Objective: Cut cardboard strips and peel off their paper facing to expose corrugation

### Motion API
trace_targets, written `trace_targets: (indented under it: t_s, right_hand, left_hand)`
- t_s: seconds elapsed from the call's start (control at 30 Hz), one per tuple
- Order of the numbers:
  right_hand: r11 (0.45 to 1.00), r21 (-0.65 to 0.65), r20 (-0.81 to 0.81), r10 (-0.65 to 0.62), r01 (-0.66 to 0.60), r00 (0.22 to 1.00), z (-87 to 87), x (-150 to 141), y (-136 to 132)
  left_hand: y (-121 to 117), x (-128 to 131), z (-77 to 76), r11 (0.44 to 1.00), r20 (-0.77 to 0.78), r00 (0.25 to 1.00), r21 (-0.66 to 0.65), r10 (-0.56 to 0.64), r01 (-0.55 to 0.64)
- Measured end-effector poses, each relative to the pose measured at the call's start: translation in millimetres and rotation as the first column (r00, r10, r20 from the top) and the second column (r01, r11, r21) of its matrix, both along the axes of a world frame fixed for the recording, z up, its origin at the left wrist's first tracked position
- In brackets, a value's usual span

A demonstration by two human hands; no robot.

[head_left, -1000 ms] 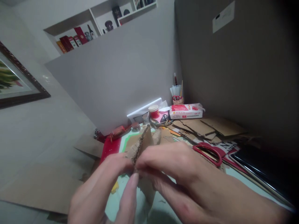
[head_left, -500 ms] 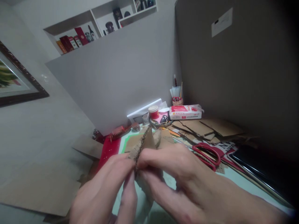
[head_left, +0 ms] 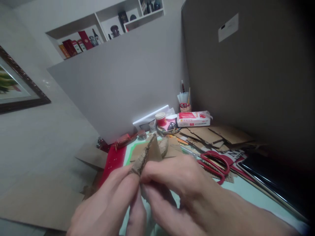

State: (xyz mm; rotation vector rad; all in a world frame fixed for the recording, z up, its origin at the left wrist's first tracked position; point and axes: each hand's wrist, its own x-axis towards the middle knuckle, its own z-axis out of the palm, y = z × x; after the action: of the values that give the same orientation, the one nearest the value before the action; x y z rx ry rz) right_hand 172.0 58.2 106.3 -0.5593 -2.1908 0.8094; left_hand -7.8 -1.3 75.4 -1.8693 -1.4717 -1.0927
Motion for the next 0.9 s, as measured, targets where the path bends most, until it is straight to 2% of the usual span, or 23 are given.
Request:
trace_targets:
  t_s: [0.1,0.17,0.23,0.33,0.43,0.53,0.73,0.9]
  right_hand:
    - [0.999,0.032,-0.094,-0.028,0.031,0.995,-1.9,-3,-1]
    - [0.998,0.049,-0.179,-0.016,0.025,0.984,-1.7,-6,0]
    - [1.000,0.011,-0.194,0.014,-0.012,0.981,-0.1,-8,1]
    - [0.992,-0.102,-0.169,0.061,-0.079,0.984,2.5,-10,5]
    - [0.984,-0.157,-0.191,0.056,-0.087,0.980,1.7,-10,7]
    - [0.980,-0.168,-0.226,0.065,-0.105,0.972,-0.9,-10,10]
    - [0.982,-0.172,-0.191,0.041,-0.075,0.981,-0.3,-8,13]
    - [0.977,-0.199,-0.194,0.041,-0.080,0.980,2.5,-7,15]
  left_hand:
    - [2,7,2.8,1.000,0.028,1.000,0.012,0.010,-0.011]
    - [4,11,6.0,0.998,0.060,0.997,0.056,-0.044,0.041]
    - [6,14,9.9,0.988,0.091,0.986,0.075,-0.143,0.136]
    - [8,18,15.5,0.976,0.210,0.955,-0.012,-0.211,0.219]
    - [8,21,18.6,0.970,0.357,0.916,-0.089,-0.181,0.226]
    - [8,23,19.2,0.969,0.427,0.891,-0.106,-0.156,0.221]
    - [9,26,19.6,0.957,0.501,0.847,-0.114,-0.176,0.266]
    - [9,26,19.6,0.965,0.498,0.854,-0.111,-0.151,0.236]
